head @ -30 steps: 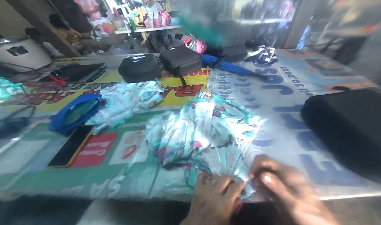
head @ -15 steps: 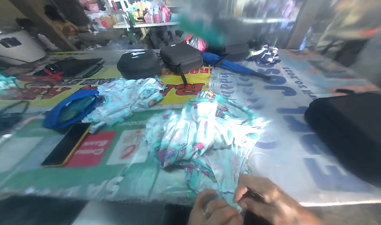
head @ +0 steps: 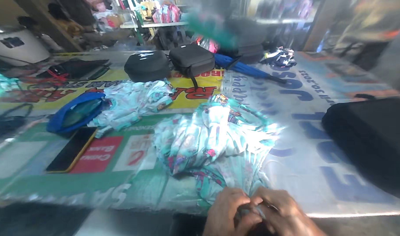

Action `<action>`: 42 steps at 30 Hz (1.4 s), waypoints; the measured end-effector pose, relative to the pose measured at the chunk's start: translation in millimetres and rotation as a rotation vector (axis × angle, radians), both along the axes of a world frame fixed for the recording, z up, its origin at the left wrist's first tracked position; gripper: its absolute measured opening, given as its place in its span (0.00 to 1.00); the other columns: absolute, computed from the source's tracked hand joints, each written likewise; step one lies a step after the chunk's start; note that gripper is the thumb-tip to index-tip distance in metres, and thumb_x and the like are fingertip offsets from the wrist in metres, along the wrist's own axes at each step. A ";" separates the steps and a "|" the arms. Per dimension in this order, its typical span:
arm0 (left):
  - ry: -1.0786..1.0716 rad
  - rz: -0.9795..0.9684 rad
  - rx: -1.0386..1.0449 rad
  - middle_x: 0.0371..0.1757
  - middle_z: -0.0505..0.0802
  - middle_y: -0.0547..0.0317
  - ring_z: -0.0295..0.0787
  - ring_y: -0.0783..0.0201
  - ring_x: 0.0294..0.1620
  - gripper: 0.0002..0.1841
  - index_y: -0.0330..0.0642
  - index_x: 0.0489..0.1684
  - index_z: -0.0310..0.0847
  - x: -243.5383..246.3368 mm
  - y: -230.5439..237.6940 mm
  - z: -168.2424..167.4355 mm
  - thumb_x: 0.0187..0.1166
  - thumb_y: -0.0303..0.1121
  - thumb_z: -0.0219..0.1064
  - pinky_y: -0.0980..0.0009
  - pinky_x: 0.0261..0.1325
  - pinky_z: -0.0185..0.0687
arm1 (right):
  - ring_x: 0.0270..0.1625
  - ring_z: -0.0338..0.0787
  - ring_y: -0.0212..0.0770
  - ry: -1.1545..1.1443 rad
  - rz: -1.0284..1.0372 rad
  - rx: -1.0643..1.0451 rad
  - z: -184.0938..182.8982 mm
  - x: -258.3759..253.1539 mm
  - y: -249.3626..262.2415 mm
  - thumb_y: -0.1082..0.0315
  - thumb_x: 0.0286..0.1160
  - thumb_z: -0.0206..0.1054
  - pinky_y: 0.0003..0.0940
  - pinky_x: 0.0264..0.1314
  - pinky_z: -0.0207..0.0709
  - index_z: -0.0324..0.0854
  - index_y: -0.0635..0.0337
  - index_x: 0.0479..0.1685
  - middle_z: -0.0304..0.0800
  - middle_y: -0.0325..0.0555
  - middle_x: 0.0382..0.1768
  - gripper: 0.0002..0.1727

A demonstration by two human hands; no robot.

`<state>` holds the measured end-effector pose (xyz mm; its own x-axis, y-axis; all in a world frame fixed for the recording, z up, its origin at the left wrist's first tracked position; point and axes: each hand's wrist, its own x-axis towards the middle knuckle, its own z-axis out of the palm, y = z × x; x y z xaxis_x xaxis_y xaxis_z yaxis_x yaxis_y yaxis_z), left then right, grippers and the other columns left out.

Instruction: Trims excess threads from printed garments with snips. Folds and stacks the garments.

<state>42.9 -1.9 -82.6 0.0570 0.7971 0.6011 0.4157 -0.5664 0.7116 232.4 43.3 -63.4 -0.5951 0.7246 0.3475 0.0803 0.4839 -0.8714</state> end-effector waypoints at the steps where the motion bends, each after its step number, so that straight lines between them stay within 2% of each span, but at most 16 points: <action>1: 0.033 -0.002 -0.022 0.47 0.91 0.53 0.88 0.69 0.53 0.15 0.39 0.50 0.79 -1.6 -0.6 2.9 0.80 0.41 0.72 0.77 0.59 0.82 | 0.22 0.81 0.22 0.022 -0.005 -0.015 -0.7 0.1 0.2 0.74 0.82 0.61 0.15 0.25 0.76 0.84 0.65 0.43 0.87 0.44 0.29 0.06; 2: 0.083 0.001 -0.041 0.45 0.92 0.52 0.89 0.67 0.51 0.14 0.38 0.49 0.81 -3.2 -1.4 6.1 0.80 0.40 0.71 0.75 0.58 0.83 | 0.24 0.82 0.21 0.050 0.000 -0.003 -2.5 0.5 0.8 0.72 0.83 0.62 0.14 0.27 0.77 0.84 0.64 0.43 0.88 0.43 0.31 0.06; 5: 0.277 0.050 -0.021 0.43 0.93 0.55 0.90 0.64 0.50 0.08 0.42 0.43 0.87 -6.8 -3.0 10.4 0.81 0.37 0.68 0.68 0.57 0.81 | 0.49 0.88 0.30 0.027 0.042 0.163 -1.3 2.9 -2.9 0.69 0.85 0.63 0.19 0.53 0.82 0.84 0.62 0.42 0.88 0.47 0.44 0.07; 6: 0.320 0.052 -0.004 0.44 0.93 0.57 0.89 0.64 0.51 0.08 0.44 0.41 0.89 -7.6 -4.4 10.1 0.82 0.36 0.66 0.66 0.59 0.79 | 0.51 0.88 0.33 -0.027 0.038 0.231 2.9 3.4 -7.9 0.69 0.85 0.63 0.21 0.53 0.82 0.85 0.60 0.41 0.88 0.48 0.45 0.07; 8: 0.374 0.076 0.059 0.43 0.93 0.60 0.87 0.65 0.50 0.08 0.49 0.39 0.89 -7.6 -8.8 5.2 0.84 0.34 0.63 0.64 0.63 0.73 | 0.47 0.91 0.37 -0.148 0.010 0.335 8.9 5.3 -17.0 0.68 0.84 0.63 0.26 0.43 0.84 0.86 0.57 0.41 0.91 0.50 0.46 0.07; 10: 0.431 0.133 0.167 0.42 0.93 0.64 0.87 0.68 0.46 0.09 0.54 0.41 0.88 -7.5 -10.8 -5.0 0.86 0.35 0.61 0.62 0.68 0.68 | 0.44 0.92 0.38 -0.309 -0.097 0.385 13.1 9.3 -21.6 0.64 0.83 0.65 0.29 0.38 0.84 0.85 0.55 0.44 0.91 0.49 0.47 0.06; 12: 0.464 0.177 0.246 0.43 0.94 0.67 0.87 0.70 0.47 0.08 0.57 0.45 0.88 -9.1 -12.3 -11.3 0.86 0.36 0.60 0.59 0.74 0.63 | 0.35 0.93 0.40 -0.518 -0.257 0.441 15.3 10.7 -22.4 0.58 0.80 0.69 0.33 0.27 0.83 0.87 0.54 0.47 0.93 0.48 0.46 0.10; 15: 0.452 0.191 0.307 0.47 0.95 0.69 0.89 0.73 0.53 0.09 0.57 0.50 0.87 -10.4 -14.0 -16.9 0.88 0.37 0.59 0.54 0.84 0.54 | 0.28 0.90 0.41 -0.636 -0.332 0.485 12.1 12.8 -22.0 0.65 0.73 0.67 0.35 0.20 0.79 0.87 0.52 0.40 0.90 0.46 0.41 0.04; 18: 0.353 0.161 0.305 0.50 0.96 0.68 0.90 0.74 0.56 0.09 0.53 0.50 0.85 -12.7 -14.5 -21.8 0.89 0.35 0.58 0.54 0.88 0.52 | 0.30 0.90 0.41 -0.599 -0.310 0.467 10.0 15.6 -22.4 0.67 0.73 0.67 0.35 0.22 0.80 0.87 0.52 0.40 0.91 0.46 0.41 0.04; 21: 0.259 0.129 0.292 0.51 0.96 0.70 0.90 0.74 0.59 0.06 0.54 0.47 0.84 -14.0 -15.7 -20.0 0.88 0.38 0.60 0.54 0.90 0.52 | 0.29 0.90 0.41 -0.581 -0.299 0.465 9.2 17.5 -22.5 0.67 0.71 0.67 0.34 0.21 0.79 0.87 0.52 0.41 0.90 0.46 0.41 0.05; 24: 0.376 0.178 0.327 0.55 0.90 0.75 0.80 0.75 0.68 0.04 0.59 0.48 0.83 -13.0 -25.6 -11.9 0.86 0.40 0.62 0.51 0.92 0.38 | 0.33 0.92 0.42 -0.554 -0.351 0.434 12.6 18.4 -26.0 0.58 0.73 0.71 0.36 0.26 0.82 0.86 0.54 0.48 0.93 0.47 0.42 0.12; 26: 0.407 0.208 0.365 0.56 0.88 0.75 0.77 0.74 0.71 0.05 0.59 0.49 0.84 -12.6 -32.1 -8.7 0.85 0.40 0.63 0.49 0.91 0.34 | 0.37 0.92 0.42 -0.522 -0.404 0.433 18.0 20.6 -30.8 0.52 0.74 0.72 0.37 0.31 0.82 0.85 0.56 0.53 0.94 0.49 0.44 0.19; 31: 0.378 0.193 0.364 0.57 0.87 0.75 0.75 0.74 0.72 0.06 0.59 0.50 0.85 -11.7 -35.8 -7.2 0.85 0.39 0.62 0.49 0.92 0.32 | 0.46 0.91 0.42 -0.445 -0.308 0.529 22.4 26.0 -37.7 0.55 0.82 0.68 0.33 0.42 0.81 0.86 0.53 0.50 0.93 0.49 0.45 0.12; 39: 0.375 0.212 0.367 0.57 0.86 0.76 0.74 0.74 0.73 0.05 0.60 0.50 0.85 -9.8 -34.2 -8.3 0.84 0.40 0.63 0.49 0.92 0.32 | 0.40 0.88 0.41 -0.493 -0.337 0.663 17.1 17.3 -38.6 0.59 0.82 0.68 0.34 0.38 0.75 0.86 0.49 0.48 0.93 0.43 0.42 0.07; 40: 0.386 0.220 0.378 0.55 0.86 0.75 0.75 0.73 0.71 0.06 0.60 0.50 0.85 -9.8 -34.6 -8.1 0.84 0.40 0.64 0.50 0.91 0.34 | 0.39 0.88 0.41 -0.481 -0.338 0.680 16.0 16.8 -38.4 0.59 0.82 0.68 0.34 0.39 0.74 0.86 0.49 0.49 0.93 0.43 0.42 0.07; 42: 0.430 0.245 0.406 0.45 0.82 0.71 0.76 0.71 0.58 0.07 0.61 0.50 0.86 -10.1 -35.1 -5.7 0.84 0.41 0.63 0.57 0.87 0.43 | 0.38 0.87 0.41 -0.450 -0.350 0.708 12.9 15.3 -38.2 0.59 0.82 0.67 0.34 0.39 0.74 0.85 0.49 0.49 0.93 0.43 0.42 0.07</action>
